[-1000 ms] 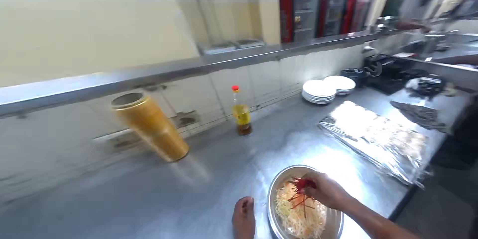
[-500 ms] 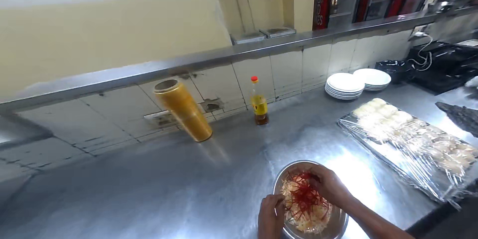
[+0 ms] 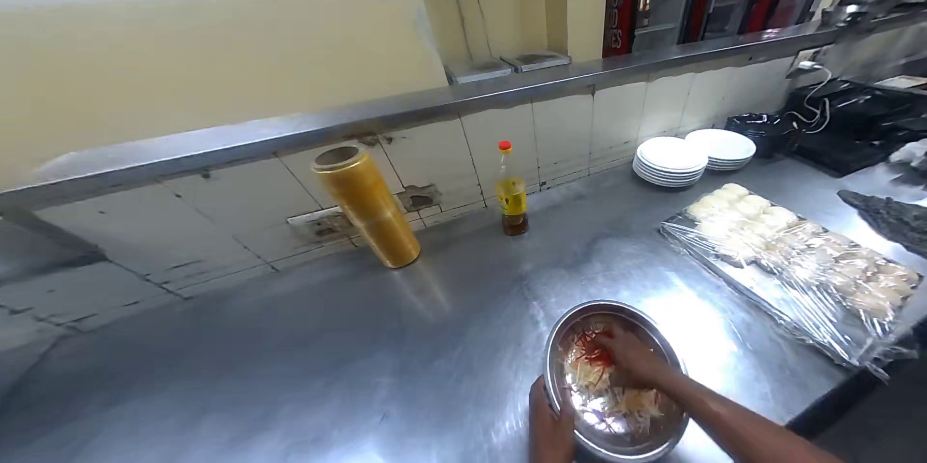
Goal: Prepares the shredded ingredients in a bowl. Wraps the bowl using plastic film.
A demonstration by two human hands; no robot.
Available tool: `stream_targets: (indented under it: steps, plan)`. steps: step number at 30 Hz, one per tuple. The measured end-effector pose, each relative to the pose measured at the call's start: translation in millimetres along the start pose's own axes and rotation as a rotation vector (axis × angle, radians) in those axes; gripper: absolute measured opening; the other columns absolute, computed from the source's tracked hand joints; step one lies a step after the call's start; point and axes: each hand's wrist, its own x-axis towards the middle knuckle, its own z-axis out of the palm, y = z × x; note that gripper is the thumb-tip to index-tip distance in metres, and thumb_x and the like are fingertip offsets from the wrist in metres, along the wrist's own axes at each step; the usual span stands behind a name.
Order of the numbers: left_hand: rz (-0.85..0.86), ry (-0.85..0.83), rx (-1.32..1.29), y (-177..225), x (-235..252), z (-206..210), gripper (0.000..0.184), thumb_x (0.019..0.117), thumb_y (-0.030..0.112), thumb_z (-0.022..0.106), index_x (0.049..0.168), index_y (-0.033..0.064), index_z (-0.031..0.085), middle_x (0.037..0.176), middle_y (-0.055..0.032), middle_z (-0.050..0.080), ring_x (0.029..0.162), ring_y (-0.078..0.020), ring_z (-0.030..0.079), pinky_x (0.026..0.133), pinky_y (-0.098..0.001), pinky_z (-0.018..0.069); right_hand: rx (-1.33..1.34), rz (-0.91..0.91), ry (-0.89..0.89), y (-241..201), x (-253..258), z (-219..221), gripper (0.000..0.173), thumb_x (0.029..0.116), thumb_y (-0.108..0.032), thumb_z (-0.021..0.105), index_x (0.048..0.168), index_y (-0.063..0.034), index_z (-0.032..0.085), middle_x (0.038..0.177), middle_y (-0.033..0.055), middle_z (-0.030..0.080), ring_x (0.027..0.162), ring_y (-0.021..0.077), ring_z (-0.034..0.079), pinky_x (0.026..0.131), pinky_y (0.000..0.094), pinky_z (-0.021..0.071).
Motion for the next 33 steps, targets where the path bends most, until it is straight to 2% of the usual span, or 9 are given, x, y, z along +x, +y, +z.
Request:
stream_targets:
  steps: [3,7,11,15,19,21,23,27,33]
  plan:
    - [-0.061,-0.040,-0.102,0,-7,-7,0.063,0.0916,0.001,0.064,0.148,-0.0063,0.038,0.136,-0.0304,0.054,0.104,-0.0336,0.067,0.090,-0.0475,0.0569,-0.012,-0.100,-0.025,-9,-19,-39,0.060,0.0891,-0.011,0.068,0.147,-0.0141,0.053,0.154,0.0242,0.039,0.140,0.0412,0.042,0.112,0.0582,0.0375]
    - [-0.047,-0.012,-0.157,5,-11,-19,0.058,0.0929,0.002,0.065,0.145,-0.0053,0.042,0.139,-0.0280,0.051,0.096,-0.0283,0.067,0.082,-0.0421,0.0572,0.041,-0.135,0.143,-33,-45,-65,0.028,0.0982,0.001,0.052,0.121,0.0016,0.068,0.124,0.0210,0.065,0.118,0.0334,0.062,0.104,0.0495,0.0469]
    - [0.151,0.029,-0.099,24,-8,-27,0.049,0.0906,0.002,0.061,0.138,-0.0059,0.052,0.139,-0.0262,0.053,0.112,-0.0307,0.063,0.088,-0.0421,0.0557,0.044,-0.153,0.243,-21,-44,-33,0.029,0.0990,-0.015,0.057,0.122,-0.0012,0.068,0.125,0.0203,0.065,0.120,0.0339,0.060,0.106,0.0504,0.0452]
    - [0.134,-0.276,0.044,60,11,-26,0.040,0.0981,0.011,0.061,0.136,-0.0006,0.056,0.137,-0.0196,0.055,0.105,-0.0212,0.067,0.089,-0.0334,0.0578,0.045,-0.003,0.105,4,-45,-17,0.027,0.0957,-0.004,0.058,0.119,0.0027,0.069,0.127,0.0248,0.063,0.124,0.0397,0.057,0.108,0.0552,0.0426]
    - [0.039,-0.555,0.643,79,45,0,0.066,0.0980,0.019,0.061,0.156,0.0020,0.034,0.158,-0.0255,0.037,0.140,-0.0365,0.047,0.114,-0.0484,0.0421,0.097,0.235,-0.041,13,-37,-8,0.085,0.0908,-0.039,0.077,0.157,-0.0048,0.035,0.155,0.0280,0.039,0.139,0.0443,0.045,0.112,0.0596,0.0394]
    - [0.011,-0.652,0.823,77,58,20,0.084,0.0916,0.019,0.070,0.161,0.0044,0.025,0.160,-0.0309,0.029,0.144,-0.0479,0.038,0.114,-0.0588,0.0385,0.103,0.229,-0.059,12,-27,15,0.106,0.0825,-0.034,0.084,0.165,-0.0163,0.020,0.159,0.0317,0.027,0.140,0.0524,0.037,0.109,0.0656,0.0391]
    - [0.023,-0.694,0.822,75,69,29,0.089,0.0879,0.016,0.075,0.161,0.0063,0.024,0.162,-0.0310,0.023,0.144,-0.0480,0.036,0.113,-0.0586,0.0396,0.147,0.187,-0.010,12,-19,24,0.098,0.0813,-0.019,0.083,0.162,-0.0167,0.027,0.158,0.0325,0.028,0.137,0.0526,0.041,0.107,0.0643,0.0420]
    - [0.192,-0.620,0.602,78,77,14,0.063,0.0924,0.009,0.063,0.151,-0.0006,0.043,0.154,-0.0240,0.045,0.144,-0.0339,0.043,0.120,-0.0491,0.0350,0.204,0.086,0.120,15,-27,-4,0.058,0.0892,-0.009,0.069,0.145,-0.0035,0.052,0.145,0.0254,0.051,0.135,0.0391,0.050,0.112,0.0551,0.0400]
    - [0.324,-0.537,0.604,141,35,-14,0.043,0.1024,0.010,0.052,0.145,0.0030,0.053,0.141,-0.0182,0.060,0.134,-0.0280,0.056,0.116,-0.0446,0.0410,0.213,-0.001,0.126,-7,-66,-54,0.040,0.0957,0.001,0.057,0.135,-0.0017,0.061,0.132,0.0215,0.063,0.123,0.0338,0.060,0.106,0.0525,0.0454]
